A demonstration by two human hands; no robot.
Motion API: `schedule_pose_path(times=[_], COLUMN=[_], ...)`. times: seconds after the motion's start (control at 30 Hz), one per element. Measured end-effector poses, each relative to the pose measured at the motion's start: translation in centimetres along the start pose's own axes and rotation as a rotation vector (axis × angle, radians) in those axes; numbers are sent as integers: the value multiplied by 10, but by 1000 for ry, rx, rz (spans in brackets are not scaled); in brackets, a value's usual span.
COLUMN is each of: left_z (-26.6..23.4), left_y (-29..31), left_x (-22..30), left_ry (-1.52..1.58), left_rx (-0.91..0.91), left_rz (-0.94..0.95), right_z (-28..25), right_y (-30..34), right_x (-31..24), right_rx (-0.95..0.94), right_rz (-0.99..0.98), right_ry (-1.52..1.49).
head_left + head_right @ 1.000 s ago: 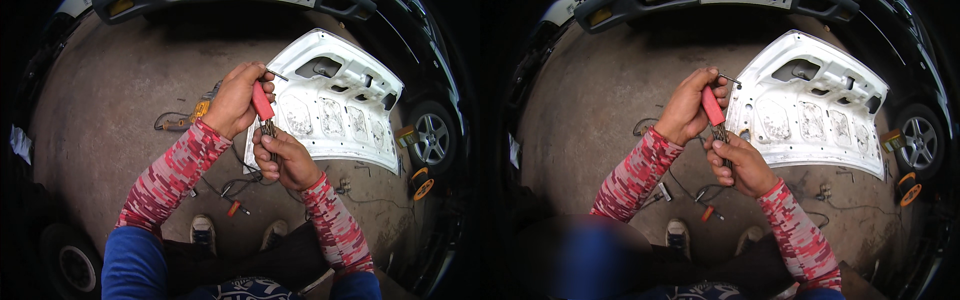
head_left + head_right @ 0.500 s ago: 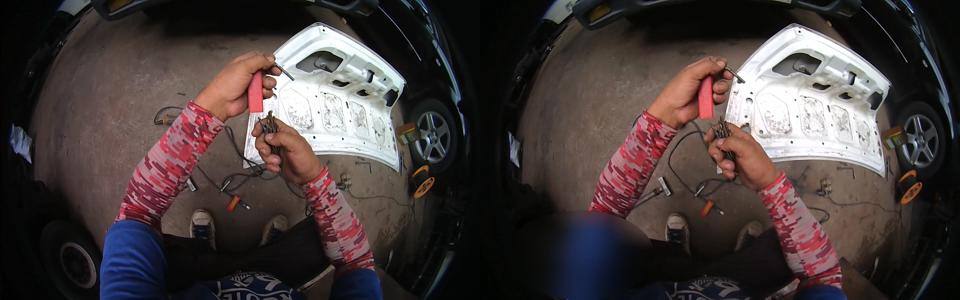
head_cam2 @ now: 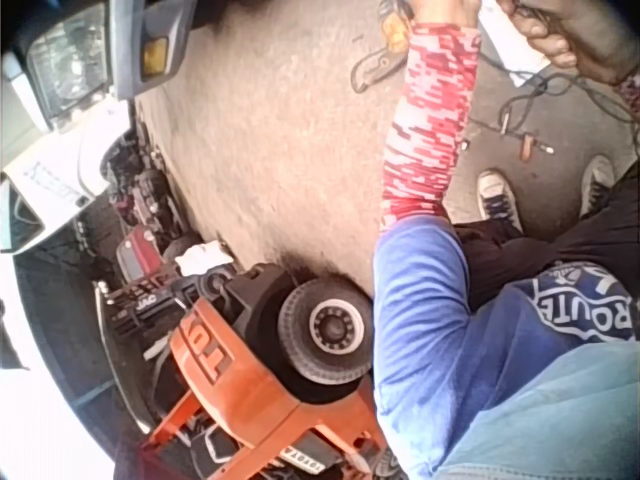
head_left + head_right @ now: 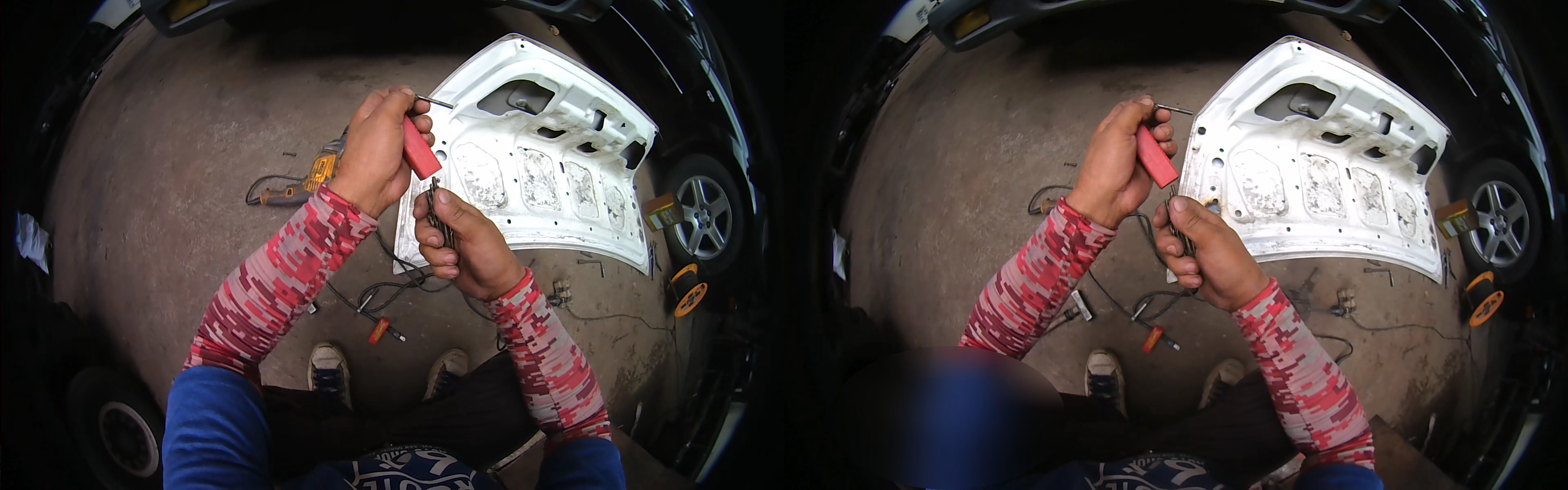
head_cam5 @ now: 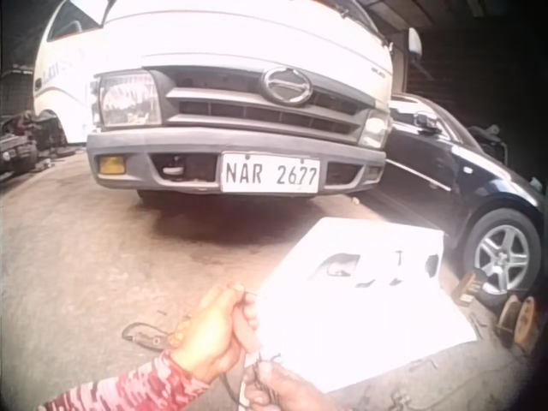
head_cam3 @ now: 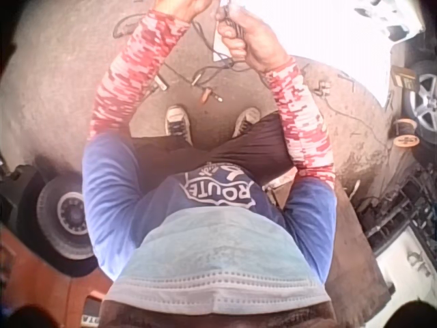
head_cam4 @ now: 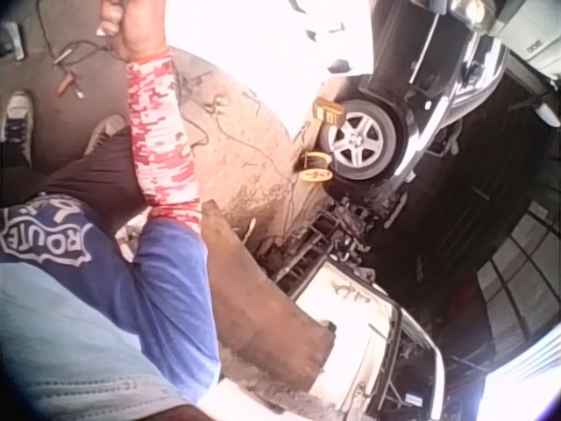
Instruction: The person drills holes into a white car part using a power drill, then uses a red-handled tool to insert and tighten bolts into the holes. The person handles multiple bolts and a drill bit during the process.
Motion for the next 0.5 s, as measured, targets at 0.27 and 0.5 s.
schedule_pose_path(times=[0.27, 0.5], left_z=[-5, -4], left_y=[6, 11], left_x=[-5, -15], left_ry=[-36, -75], left_rx=[-195, -112], left_rz=[-124, -88], right_z=[-2, -7], right_y=[2, 3], right_x=[2, 4], right_rx=[48, 51], right_rz=[2, -22], right_ry=[38, -68])
Point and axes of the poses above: each hand's wrist, its own y-axis away from the middle knuckle, its own z-axis out of the palm, x = y × z, the point moved 1 cm from there along -y, towards the middle knuckle, and after that the axes turned 4 degrees about -x, right-handed, at the moved point
